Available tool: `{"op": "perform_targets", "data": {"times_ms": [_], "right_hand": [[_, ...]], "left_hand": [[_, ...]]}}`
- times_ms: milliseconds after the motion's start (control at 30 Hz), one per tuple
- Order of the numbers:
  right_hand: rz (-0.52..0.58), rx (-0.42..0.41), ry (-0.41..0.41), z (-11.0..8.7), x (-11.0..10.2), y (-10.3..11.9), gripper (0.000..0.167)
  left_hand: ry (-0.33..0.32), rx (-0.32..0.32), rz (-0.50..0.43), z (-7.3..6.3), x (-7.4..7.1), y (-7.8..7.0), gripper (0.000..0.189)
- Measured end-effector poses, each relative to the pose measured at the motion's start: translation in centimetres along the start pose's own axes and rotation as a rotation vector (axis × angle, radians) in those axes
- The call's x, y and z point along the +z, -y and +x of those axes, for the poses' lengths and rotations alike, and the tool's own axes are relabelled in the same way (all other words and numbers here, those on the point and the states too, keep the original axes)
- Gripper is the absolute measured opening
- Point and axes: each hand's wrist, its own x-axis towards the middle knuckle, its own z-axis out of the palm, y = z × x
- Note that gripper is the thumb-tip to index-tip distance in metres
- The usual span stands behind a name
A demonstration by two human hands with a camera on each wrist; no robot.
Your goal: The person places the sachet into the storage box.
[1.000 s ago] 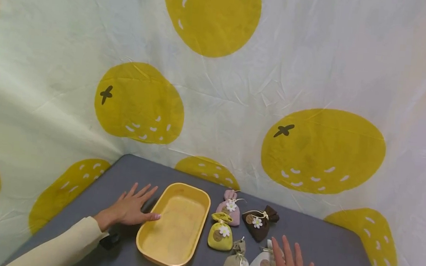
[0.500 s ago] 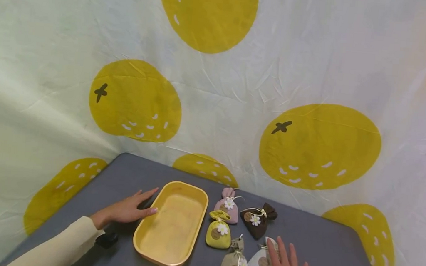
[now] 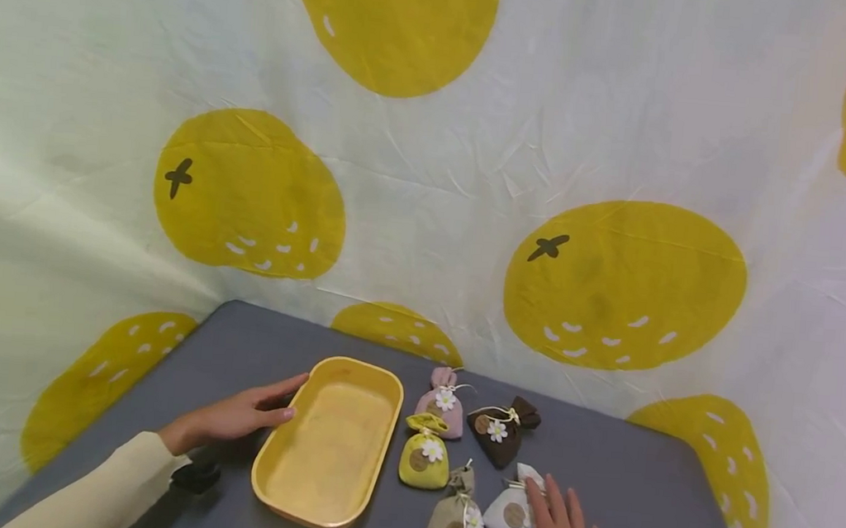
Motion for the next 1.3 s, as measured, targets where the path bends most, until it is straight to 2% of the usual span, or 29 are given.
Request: {"op": "perform_targets", "data": {"times_ms": [133, 200, 400, 533, 633, 833, 900, 1100, 1300], "right_hand": [[0.042, -0.073, -0.071, 0.0, 0.0, -0.4, 0.108], [0.082, -0.057, -0.089, -0.1, 0.0, -0.5, 0.107], [0.203, 0.118, -0.063, -0.5, -0.7, -0.7, 0.117], [0.325, 0.216, -0.049, -0.5, -1.1, -0.9, 0.118], [0.403, 0.263, -0.032, -0.5, -1.3, -1.1, 0.107], [0.504, 0.253, -0.014, 0.2, -1.1, -1.1, 0.079], [0.579, 0.269, -0.02, 0.4, -0.9, -0.9, 0.074], [0.812, 0.247, -0.09, 0.6, -0.4, -1.2, 0.064], [0.891, 0.273, -0.104, 0.7, -0.5, -2.2, 0.062]], "left_hand": [[0.045, 0.045, -0.053, -0.1, -0.3, -0.1, 0.076], [0.065, 0.057, -0.078, 0.0, -0.4, 0.0, 0.077], [0.101, 0.088, -0.129, 0.2, -0.7, 0.5, 0.079], [0.125, 0.12, -0.165, 0.2, -0.8, 0.5, 0.078], [0.126, 0.115, -0.168, 0.2, -0.7, 0.5, 0.076], [0.118, 0.088, -0.163, -0.1, -0.5, 0.6, 0.075], [0.109, 0.083, -0.176, -0.3, -0.4, 0.6, 0.075], [0.084, 0.03, -0.206, -0.4, -0.3, 0.7, 0.075], [0.108, 0.013, -0.291, -0.1, 0.0, 0.8, 0.078]]}}
